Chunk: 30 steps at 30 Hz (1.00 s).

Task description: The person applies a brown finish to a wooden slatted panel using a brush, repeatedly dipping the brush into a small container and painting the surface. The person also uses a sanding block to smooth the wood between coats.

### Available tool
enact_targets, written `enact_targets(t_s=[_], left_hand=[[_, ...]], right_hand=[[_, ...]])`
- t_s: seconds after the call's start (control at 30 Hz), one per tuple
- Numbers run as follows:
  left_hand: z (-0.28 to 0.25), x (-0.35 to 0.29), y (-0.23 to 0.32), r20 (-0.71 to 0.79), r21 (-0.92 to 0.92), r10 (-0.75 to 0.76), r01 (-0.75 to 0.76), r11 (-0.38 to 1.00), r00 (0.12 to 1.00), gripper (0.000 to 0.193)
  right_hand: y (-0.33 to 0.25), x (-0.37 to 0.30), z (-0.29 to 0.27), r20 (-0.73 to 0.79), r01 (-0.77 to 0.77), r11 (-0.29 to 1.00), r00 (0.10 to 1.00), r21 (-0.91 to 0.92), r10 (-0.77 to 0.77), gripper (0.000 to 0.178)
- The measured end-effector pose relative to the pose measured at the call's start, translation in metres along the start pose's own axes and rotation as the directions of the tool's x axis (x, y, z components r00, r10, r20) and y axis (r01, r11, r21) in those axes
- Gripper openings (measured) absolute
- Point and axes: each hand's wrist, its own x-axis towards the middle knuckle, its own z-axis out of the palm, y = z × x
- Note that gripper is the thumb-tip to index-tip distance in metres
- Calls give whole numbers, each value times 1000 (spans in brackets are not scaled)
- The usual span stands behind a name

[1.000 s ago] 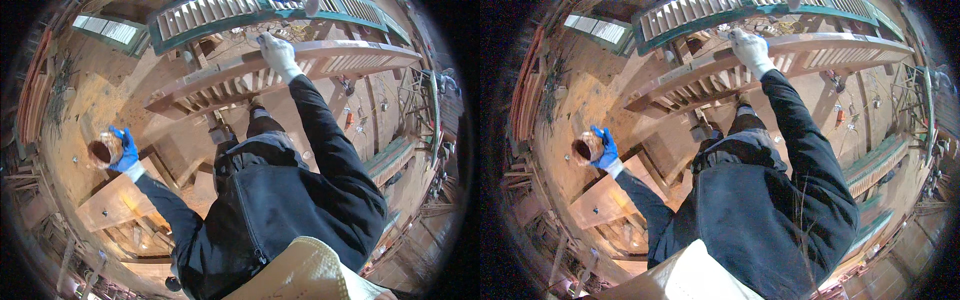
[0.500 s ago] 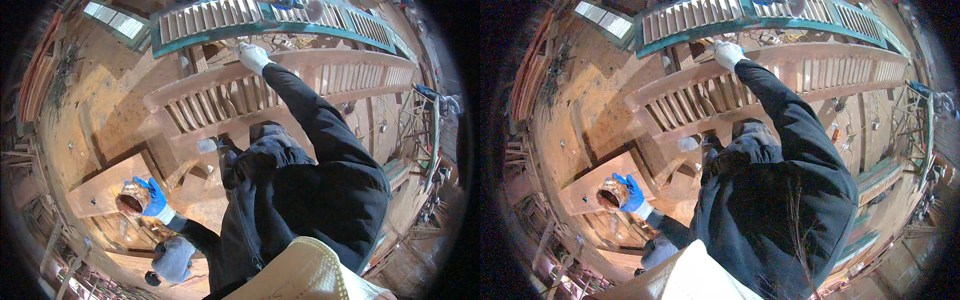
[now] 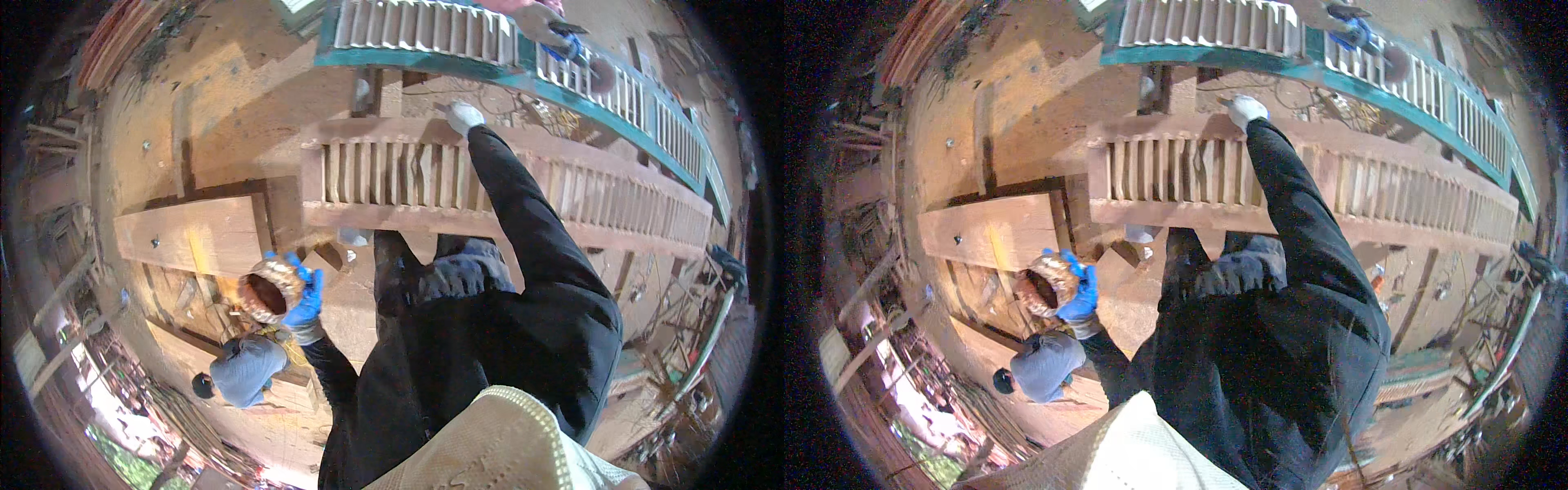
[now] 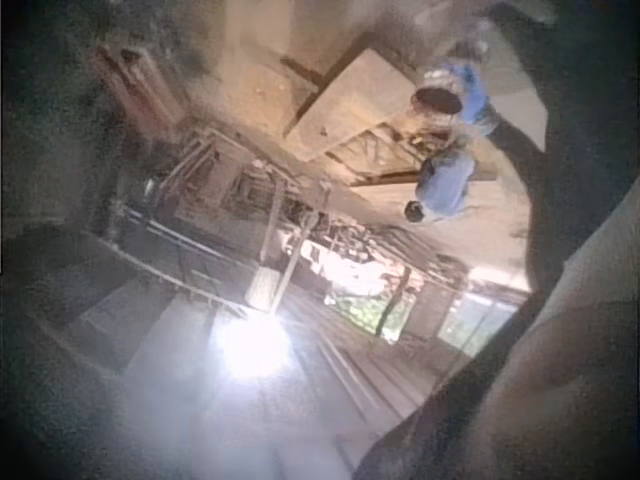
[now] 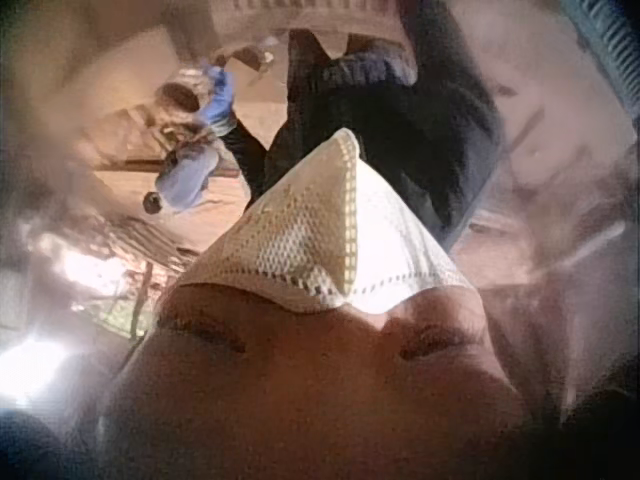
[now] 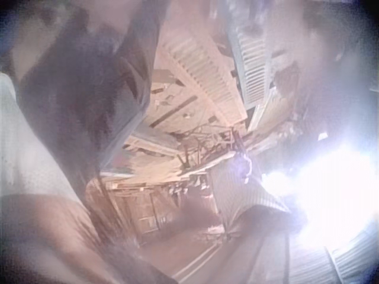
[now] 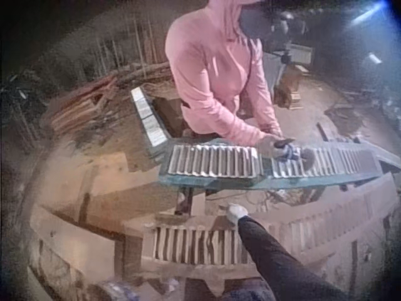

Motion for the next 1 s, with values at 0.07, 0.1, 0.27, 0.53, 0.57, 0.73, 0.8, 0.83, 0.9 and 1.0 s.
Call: enact_targets(t_s=[0.07,0.1,0.27,0.53,0.57,0.73,0.8,0.83,0.9,1.0], left_hand=[[2,9,-16,-113,-370,-118,68,927,987,61],[6,15,-30,-90,-402,-184,134,906,979,61],[50,54,-83,73,-337,-404,404,850,912,63],[71,101,-126,141,350,-643,569,744,753,81],[73,103,-131,154,397,-671,576,714,725,83],[93,95,-155,202,-86,-929,950,299,310,93],[99,78,-169,148,98,-947,948,301,285,88],[101,67,-177,138,252,-938,905,344,318,84],[105,44,-192,277,627,-904,651,427,326,79],[112,7,-215,462,816,-843,239,526,275,78]], right_hand=[[2,0,-2,-17,-149,986,988,74,151,34],[2,-1,-5,-68,-184,972,978,144,195,33],[-18,-44,-47,-299,-1,783,924,622,239,29],[-124,-277,-137,-364,214,496,903,842,227,21],[-143,-302,-139,-349,171,481,884,860,310,21],[-209,-395,-124,-684,22,951,701,307,205,19],[-219,-428,-115,-717,-69,997,692,41,78,30],[-221,-442,-112,-724,-129,992,683,14,99,29],[-224,-472,-104,-737,-240,970,660,-26,144,29],[-226,-514,-93,-782,-349,937,589,-21,202,32]])
